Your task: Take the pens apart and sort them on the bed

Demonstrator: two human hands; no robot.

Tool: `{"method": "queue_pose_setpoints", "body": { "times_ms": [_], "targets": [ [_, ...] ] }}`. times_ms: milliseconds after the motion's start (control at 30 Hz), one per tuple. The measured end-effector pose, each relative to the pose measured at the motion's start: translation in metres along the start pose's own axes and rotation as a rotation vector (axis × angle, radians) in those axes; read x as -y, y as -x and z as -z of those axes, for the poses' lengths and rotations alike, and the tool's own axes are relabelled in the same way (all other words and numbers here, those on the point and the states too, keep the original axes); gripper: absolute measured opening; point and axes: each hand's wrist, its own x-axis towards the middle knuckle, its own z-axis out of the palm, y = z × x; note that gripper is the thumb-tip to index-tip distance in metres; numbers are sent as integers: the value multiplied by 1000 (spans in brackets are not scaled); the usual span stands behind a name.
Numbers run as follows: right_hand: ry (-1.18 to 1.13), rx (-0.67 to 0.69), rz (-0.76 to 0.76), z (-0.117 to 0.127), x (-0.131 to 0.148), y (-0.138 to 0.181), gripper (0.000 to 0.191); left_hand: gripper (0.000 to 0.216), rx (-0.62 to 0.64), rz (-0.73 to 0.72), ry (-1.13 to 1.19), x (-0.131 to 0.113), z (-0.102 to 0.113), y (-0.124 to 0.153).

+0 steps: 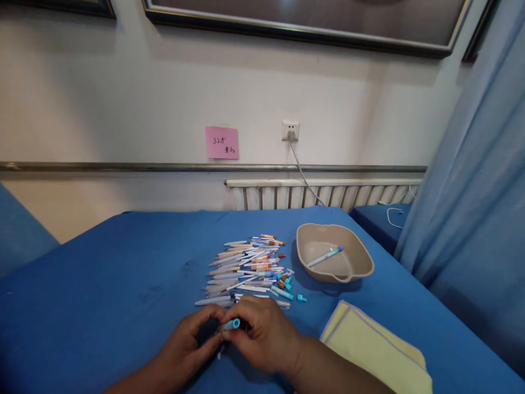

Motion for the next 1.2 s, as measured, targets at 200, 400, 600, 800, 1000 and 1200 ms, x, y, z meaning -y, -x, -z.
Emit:
{"method": "queue_pose_setpoints", "body": {
  "times_ms": [200,400,600,800,1000,1200],
  "targets": [
    [56,12,7,-4,-7,2,7,12,33,-24,0,-4,3,3],
    [72,106,-108,-1,-13,-1,23,16,113,16,69,-2,3,1],
    [30,-50,-195,8,-21,-5,34,25,-20,203,297,12,4,-9],
    [-87,-222,-323,10,-40,-7,41,34,-242,343,486,19,10,-13],
    [-12,-201,-298,14,-46,-9,40,40,-379,414,566,6,11,-14],
    [107,229,-297,17,-40,0,39,44,-511,361,736,-16,9,-37]
  ]
}}
